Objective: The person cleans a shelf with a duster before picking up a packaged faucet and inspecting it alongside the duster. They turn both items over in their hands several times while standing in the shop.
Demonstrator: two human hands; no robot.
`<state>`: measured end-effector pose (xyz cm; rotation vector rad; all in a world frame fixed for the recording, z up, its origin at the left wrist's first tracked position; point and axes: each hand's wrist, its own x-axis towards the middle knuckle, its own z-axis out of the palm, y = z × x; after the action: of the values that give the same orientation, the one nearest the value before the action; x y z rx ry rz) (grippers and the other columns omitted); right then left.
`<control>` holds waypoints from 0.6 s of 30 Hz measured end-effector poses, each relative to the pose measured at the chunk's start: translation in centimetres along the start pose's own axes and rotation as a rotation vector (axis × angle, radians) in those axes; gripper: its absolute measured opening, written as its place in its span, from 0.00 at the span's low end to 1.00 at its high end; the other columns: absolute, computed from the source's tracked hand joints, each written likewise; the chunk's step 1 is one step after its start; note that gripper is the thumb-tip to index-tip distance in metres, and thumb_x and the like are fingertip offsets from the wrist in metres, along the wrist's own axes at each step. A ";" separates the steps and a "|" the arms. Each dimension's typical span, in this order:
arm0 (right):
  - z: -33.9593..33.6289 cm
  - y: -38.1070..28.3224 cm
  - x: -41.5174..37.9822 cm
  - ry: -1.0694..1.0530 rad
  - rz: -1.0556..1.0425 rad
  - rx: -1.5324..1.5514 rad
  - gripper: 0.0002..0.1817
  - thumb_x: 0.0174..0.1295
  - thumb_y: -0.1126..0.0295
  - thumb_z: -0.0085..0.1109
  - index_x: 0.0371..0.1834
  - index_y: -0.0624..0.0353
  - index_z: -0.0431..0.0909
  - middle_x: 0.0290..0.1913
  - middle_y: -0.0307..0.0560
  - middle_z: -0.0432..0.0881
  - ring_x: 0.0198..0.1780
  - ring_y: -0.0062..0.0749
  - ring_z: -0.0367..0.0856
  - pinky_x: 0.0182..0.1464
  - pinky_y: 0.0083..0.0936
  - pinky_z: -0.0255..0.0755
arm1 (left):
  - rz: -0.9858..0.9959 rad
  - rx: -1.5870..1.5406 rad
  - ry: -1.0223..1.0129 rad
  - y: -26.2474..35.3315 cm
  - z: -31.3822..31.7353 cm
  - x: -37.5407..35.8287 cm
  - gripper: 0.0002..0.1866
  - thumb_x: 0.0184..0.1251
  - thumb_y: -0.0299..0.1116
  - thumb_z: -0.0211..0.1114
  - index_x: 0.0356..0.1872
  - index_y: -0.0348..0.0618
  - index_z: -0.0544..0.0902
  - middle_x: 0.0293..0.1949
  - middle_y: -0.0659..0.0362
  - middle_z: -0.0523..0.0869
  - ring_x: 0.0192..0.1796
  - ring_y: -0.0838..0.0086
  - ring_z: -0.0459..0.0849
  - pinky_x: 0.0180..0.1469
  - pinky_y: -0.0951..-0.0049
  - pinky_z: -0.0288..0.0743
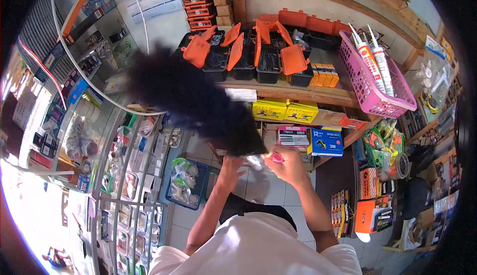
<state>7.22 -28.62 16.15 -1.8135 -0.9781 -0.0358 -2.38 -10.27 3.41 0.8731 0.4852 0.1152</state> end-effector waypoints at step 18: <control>7.1 0.0 -6.3 -0.597 -0.166 0.022 0.13 0.55 0.61 0.69 0.42 0.48 0.84 0.29 0.36 0.81 0.26 0.33 0.82 0.31 0.28 0.77 | 0.190 -0.679 -0.274 1.7 -6.3 -3.0 0.41 0.62 0.62 0.53 0.70 0.46 0.62 0.63 0.50 0.71 0.63 0.53 0.72 0.60 0.46 0.69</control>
<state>0.14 -26.79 10.02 -1.7492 -1.5354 0.4346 -7.68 -5.62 2.35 0.2567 0.0843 0.3100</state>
